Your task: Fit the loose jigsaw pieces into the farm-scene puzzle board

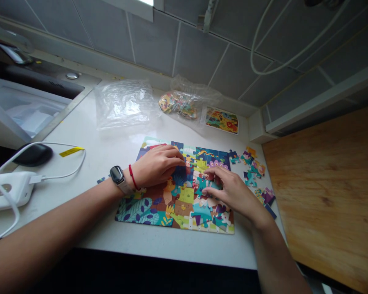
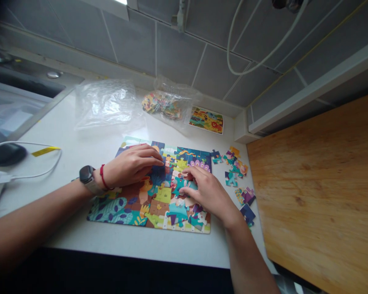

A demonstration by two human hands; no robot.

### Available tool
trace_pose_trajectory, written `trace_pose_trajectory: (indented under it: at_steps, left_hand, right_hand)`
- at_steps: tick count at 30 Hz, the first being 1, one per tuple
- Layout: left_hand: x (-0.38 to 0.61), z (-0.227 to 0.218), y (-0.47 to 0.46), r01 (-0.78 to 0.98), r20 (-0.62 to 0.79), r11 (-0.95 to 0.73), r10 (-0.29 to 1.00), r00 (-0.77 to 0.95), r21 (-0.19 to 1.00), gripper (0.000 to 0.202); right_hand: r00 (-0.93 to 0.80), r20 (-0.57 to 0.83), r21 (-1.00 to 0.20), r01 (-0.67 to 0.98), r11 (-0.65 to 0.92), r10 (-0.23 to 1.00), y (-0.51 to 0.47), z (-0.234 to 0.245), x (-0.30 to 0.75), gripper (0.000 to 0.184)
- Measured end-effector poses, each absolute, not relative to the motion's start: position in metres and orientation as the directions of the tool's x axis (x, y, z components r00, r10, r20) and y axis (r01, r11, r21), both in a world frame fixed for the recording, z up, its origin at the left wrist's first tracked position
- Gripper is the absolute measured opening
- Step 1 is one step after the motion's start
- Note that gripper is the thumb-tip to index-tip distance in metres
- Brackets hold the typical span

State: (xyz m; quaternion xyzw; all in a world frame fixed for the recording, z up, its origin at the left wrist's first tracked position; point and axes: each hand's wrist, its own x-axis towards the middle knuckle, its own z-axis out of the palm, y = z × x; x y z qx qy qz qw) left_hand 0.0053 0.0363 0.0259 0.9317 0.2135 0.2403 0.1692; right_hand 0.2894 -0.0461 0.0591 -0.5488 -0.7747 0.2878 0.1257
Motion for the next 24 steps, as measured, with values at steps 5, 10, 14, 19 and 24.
trace_pose_trajectory:
  at_steps: [5, 10, 14, 19, 24]
  left_hand:
    - [0.005, 0.026, 0.036, 0.316, 0.381, -0.851, 0.48, 0.79, 0.419, 0.037]
    - [0.006, 0.026, 0.036, 0.299, 0.38, -0.846, 0.478, 0.792, 0.442, 0.038]
    - [0.006, 0.026, 0.036, 0.289, 0.378, -0.836, 0.484, 0.789, 0.467, 0.035]
    - [0.007, 0.025, 0.035, 0.298, 0.338, -0.817, 0.495, 0.8, 0.493, 0.024]
    - [0.005, 0.027, 0.034, 0.3, 0.304, -0.807, 0.495, 0.814, 0.509, 0.029]
  right_hand:
    - [-0.362, -0.055, -0.612, 0.748, 0.255, 0.93, -0.042, 0.054, 0.292, 0.025]
    - [-0.381, -0.008, -0.632, 0.719, 0.291, 0.925, -0.04, 0.054, 0.288, 0.02]
    - [-0.396, 0.012, -0.731, 0.623, 0.279, 0.918, -0.041, 0.057, 0.282, 0.01]
    - [-0.429, 0.068, -0.833, 0.473, 0.288, 0.901, -0.047, 0.053, 0.269, 0.013]
    - [-0.391, 0.033, -0.864, 0.452, 0.223, 0.92, -0.056, 0.043, 0.25, 0.016]
